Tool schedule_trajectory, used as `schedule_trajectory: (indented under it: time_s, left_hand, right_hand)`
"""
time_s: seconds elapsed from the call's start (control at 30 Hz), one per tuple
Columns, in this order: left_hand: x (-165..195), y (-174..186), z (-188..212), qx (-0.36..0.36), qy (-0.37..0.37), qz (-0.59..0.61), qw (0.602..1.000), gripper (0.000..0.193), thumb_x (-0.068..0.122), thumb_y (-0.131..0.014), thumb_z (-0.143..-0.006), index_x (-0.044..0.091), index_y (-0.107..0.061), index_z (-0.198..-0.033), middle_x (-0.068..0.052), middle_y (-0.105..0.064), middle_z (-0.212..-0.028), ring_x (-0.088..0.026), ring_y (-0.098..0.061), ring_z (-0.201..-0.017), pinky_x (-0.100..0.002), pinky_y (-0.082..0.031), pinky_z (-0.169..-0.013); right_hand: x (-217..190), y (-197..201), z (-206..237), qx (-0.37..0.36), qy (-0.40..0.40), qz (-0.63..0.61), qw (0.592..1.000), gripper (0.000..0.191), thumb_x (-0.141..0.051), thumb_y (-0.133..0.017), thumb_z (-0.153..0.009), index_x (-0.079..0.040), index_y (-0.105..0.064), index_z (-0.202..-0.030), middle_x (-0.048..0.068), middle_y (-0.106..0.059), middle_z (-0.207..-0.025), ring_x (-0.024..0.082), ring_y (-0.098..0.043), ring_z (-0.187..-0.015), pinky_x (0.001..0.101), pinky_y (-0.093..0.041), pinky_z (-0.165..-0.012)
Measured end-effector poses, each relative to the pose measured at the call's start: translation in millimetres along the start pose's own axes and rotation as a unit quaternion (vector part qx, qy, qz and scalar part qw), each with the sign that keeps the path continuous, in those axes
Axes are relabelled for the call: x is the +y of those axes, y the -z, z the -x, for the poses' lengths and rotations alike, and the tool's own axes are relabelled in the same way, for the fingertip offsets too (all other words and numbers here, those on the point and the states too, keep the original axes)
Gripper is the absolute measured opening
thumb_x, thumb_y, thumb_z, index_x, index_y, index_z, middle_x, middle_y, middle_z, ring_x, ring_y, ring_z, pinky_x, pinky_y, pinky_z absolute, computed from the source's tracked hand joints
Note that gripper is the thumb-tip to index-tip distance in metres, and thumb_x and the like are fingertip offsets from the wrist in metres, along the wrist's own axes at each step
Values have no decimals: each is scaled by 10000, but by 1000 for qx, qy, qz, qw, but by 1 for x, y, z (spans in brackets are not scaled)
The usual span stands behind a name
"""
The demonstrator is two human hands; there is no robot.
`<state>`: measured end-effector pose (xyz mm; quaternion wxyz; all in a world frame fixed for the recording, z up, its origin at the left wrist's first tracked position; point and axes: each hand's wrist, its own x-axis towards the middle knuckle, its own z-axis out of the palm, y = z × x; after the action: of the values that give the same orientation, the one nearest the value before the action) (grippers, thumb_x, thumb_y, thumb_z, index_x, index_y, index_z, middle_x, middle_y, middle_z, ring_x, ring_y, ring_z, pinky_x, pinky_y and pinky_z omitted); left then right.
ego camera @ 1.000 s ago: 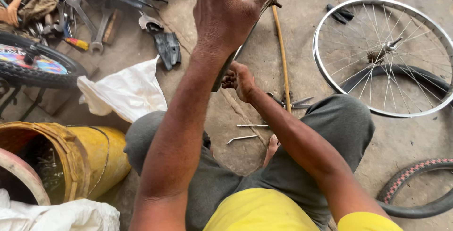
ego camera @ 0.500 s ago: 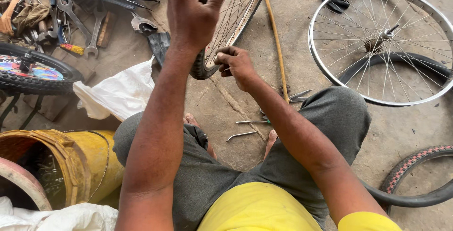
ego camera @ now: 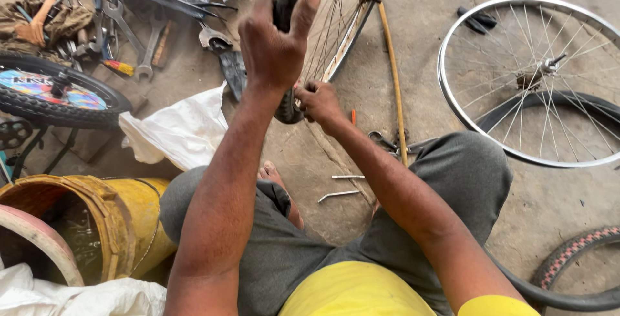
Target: The person removes an inner tube from a bicycle tire, inflates it using a hose to check for leaks, and then reassembles the tire onto the wheel rim using tire levers.
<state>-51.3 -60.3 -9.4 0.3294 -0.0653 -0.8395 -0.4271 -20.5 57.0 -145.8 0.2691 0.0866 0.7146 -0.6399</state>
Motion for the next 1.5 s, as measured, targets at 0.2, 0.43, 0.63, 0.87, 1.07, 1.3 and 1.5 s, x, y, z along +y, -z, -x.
schedule_trajectory:
  time_s: [0.2, 0.43, 0.63, 0.87, 1.07, 1.3, 1.5]
  left_hand:
    - [11, 10, 5, -6, 60, -13, 998, 601, 670, -605, -968, 91, -588, -807, -2, -531, -605, -125, -533, -492, -327, -423, -421]
    - [32, 25, 0, 5, 72, -6, 997, 620, 647, -648, -961, 46, -601, -815, -48, -590, -622, -172, -606, -538, -364, -476, -477]
    - [40, 24, 1, 6, 84, 14, 996, 611, 668, -635, -970, 73, -622, -833, -18, -639, -648, -164, -662, -564, -348, -520, -522]
    - [28, 20, 2, -25, 123, 9, 992, 622, 708, -571, -944, 98, -570, -821, 3, -596, -620, -130, -637, -504, -312, -518, -433]
    - [21, 18, 0, -48, 132, 39, 989, 661, 763, -571, -929, 110, -577, -827, 14, -606, -656, -116, -629, -538, -297, -537, -467]
    - [22, 31, -11, -142, 179, 227, 947, 663, 752, -671, -855, 91, -644, -893, 13, -660, -745, -94, -709, -629, -272, -647, -523]
    - [29, 21, -5, -76, 136, 131, 979, 646, 728, -651, -904, 84, -627, -853, 14, -627, -641, -81, -652, -549, -265, -548, -497]
  right_hand:
    - [-12, -6, 2, -10, -23, 34, 999, 249, -206, -671, -958, 28, -674, -872, 80, -618, -651, 142, -542, -470, 302, -444, -391]
    - [-21, 3, 10, -114, 1, -27, 993, 271, -149, -617, -937, -53, -577, -1187, 83, -641, -786, 150, -623, -601, 312, -564, -514]
    - [-19, 1, 8, -78, 3, 2, 997, 308, -185, -584, -1018, -28, -605, -1282, 145, -662, -981, 180, -628, -745, 327, -605, -613]
    - [-15, 21, 1, -219, 5, -119, 969, 316, -48, -638, -894, 35, -622, -1199, 137, -710, -1019, 194, -722, -856, 353, -648, -791]
    - [-17, 9, 4, -129, 17, -55, 990, 210, -128, -606, -1022, 49, -658, -1122, 156, -680, -973, 215, -663, -823, 363, -599, -764]
    - [-11, 24, -4, -217, 18, -94, 971, 180, -78, -656, -914, -26, -649, -1086, 85, -691, -955, 182, -694, -853, 358, -620, -821]
    - [2, 21, -14, -152, 85, -11, 985, 116, -66, -660, -1008, 41, -658, -1054, 107, -629, -896, 167, -586, -775, 350, -535, -734]
